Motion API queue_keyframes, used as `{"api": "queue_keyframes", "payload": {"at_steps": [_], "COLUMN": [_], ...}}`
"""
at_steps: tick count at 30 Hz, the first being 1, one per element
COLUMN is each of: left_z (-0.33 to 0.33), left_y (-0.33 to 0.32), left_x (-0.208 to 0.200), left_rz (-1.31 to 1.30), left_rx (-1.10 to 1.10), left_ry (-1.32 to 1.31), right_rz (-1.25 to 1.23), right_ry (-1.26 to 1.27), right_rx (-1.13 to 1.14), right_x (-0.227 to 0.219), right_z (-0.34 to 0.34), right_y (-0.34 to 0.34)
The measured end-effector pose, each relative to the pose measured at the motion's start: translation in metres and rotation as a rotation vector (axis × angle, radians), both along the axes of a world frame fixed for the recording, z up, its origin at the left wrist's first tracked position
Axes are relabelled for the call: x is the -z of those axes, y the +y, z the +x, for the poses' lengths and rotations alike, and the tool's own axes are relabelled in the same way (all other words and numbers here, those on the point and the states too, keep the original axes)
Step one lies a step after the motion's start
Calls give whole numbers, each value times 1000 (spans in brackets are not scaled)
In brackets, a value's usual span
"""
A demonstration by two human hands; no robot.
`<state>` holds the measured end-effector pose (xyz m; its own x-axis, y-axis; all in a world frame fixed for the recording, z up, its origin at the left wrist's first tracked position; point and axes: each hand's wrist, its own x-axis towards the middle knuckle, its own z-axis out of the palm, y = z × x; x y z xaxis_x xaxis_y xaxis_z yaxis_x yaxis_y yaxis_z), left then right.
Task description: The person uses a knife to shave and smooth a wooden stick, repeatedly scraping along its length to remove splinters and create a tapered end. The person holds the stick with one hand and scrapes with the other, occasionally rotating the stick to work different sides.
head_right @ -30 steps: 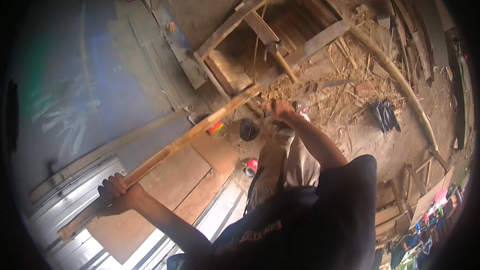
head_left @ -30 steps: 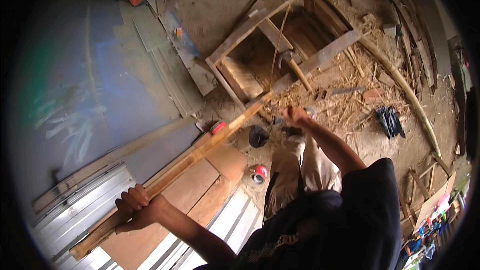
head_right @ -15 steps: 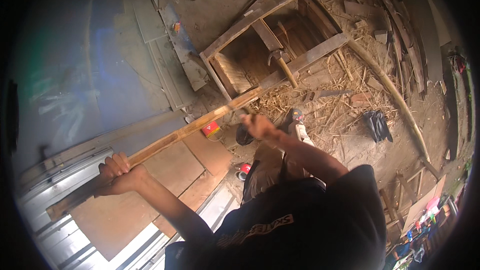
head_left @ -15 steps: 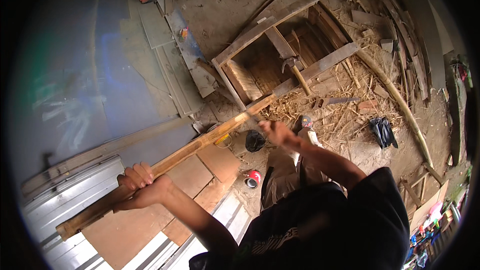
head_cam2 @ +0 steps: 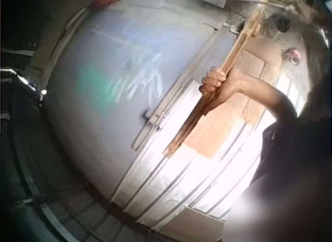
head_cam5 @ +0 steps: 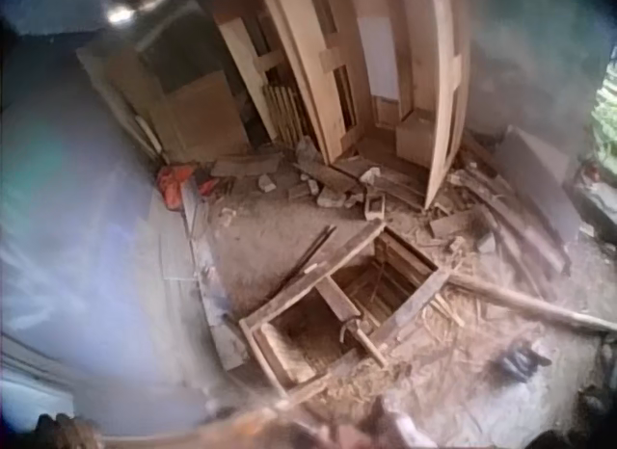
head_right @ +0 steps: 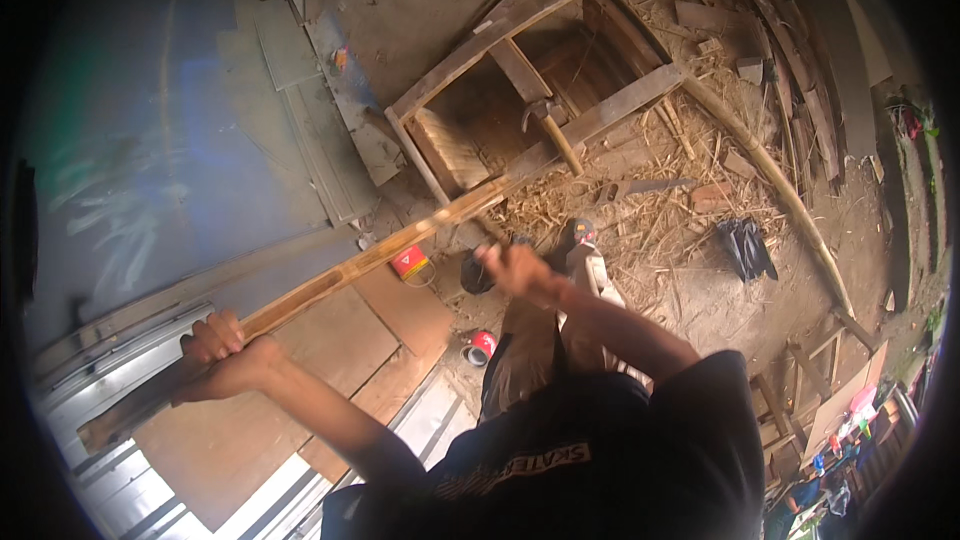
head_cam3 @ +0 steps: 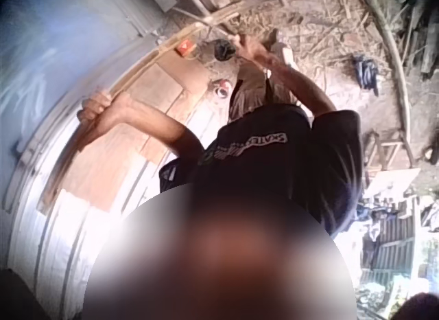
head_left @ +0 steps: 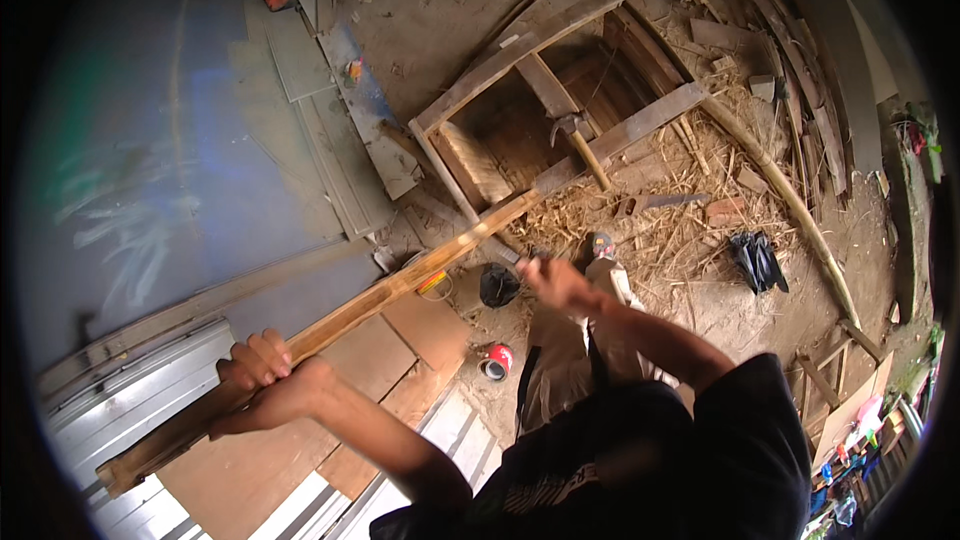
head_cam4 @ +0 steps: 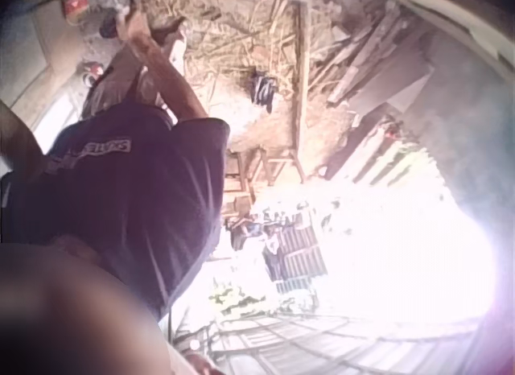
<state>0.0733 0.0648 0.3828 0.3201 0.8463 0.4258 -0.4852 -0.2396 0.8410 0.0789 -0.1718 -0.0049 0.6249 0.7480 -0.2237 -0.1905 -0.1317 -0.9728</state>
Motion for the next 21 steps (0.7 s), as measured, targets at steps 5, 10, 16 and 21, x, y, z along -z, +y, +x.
{"api": "queue_keyframes", "payload": {"at_steps": [5, 10, 16, 21], "left_z": [-6, -18, -18, -18], "left_y": [9, 12, 17, 16], "left_x": [0, 1, 0, 0], "left_rz": [22, 24, 20, 46], "left_rx": [-232, -160, -160, -49], "left_ry": [95, 92, 100, 72], "right_rz": [-684, -216, -890, -773], "right_ry": [94, -154, 25, -38], "right_rx": [156, 54, 179, 11], "right_x": [23, 67, 109, 153], "right_z": [15, 27, 29, 15], "right_y": [-1, -5, -13, -24]}}
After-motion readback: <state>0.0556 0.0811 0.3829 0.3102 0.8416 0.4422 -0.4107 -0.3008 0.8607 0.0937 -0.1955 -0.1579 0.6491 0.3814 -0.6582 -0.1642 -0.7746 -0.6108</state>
